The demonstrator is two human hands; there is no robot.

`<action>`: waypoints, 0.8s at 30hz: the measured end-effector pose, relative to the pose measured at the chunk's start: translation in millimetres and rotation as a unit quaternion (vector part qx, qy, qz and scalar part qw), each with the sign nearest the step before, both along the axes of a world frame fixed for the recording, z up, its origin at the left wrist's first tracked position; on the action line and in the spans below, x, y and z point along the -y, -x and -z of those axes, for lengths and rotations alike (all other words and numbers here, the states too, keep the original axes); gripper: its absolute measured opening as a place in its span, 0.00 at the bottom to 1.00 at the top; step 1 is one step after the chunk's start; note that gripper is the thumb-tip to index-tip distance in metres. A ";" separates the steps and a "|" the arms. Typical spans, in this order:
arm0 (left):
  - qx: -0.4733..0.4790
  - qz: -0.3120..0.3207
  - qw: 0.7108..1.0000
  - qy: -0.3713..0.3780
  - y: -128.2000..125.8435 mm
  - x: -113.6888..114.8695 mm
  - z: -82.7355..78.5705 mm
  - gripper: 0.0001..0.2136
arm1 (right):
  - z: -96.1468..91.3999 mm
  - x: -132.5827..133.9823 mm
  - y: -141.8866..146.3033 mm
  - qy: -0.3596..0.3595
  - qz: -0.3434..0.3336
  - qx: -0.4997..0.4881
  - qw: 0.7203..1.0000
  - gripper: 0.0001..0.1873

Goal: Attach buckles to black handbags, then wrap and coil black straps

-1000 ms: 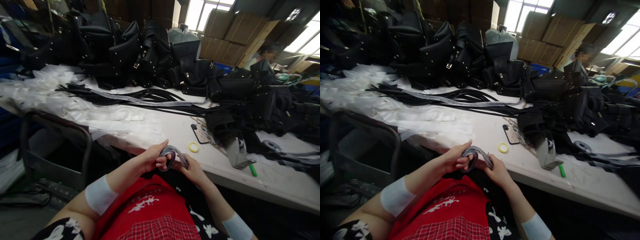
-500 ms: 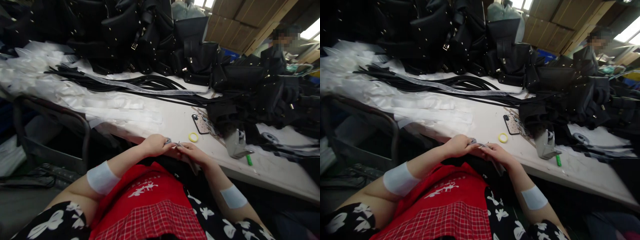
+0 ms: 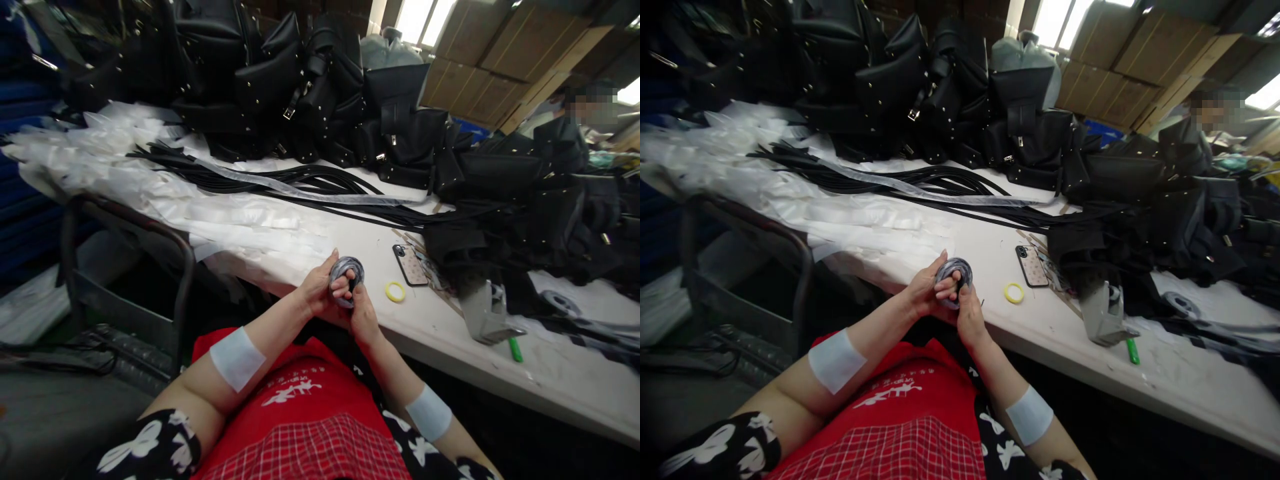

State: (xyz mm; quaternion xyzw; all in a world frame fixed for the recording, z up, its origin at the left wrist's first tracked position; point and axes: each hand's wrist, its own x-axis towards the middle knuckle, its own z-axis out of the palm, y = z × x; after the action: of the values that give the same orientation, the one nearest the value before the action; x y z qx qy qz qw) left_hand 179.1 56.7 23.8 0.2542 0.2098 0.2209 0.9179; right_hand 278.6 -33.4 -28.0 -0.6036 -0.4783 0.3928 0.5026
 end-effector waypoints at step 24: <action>-0.234 -0.025 0.856 -0.460 23.9 22.8 31.7 0.22 | -42.2 12.3 -59.5 0.065 -0.143 0.111 0.981 0.20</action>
State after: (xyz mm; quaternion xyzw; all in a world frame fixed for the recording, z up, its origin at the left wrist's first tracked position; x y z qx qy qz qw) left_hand 155.3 34.0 -7.9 0.6862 0.2989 0.2492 0.6145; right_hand 338.1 -45.7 14.2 -0.6003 -0.5860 0.4215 0.3443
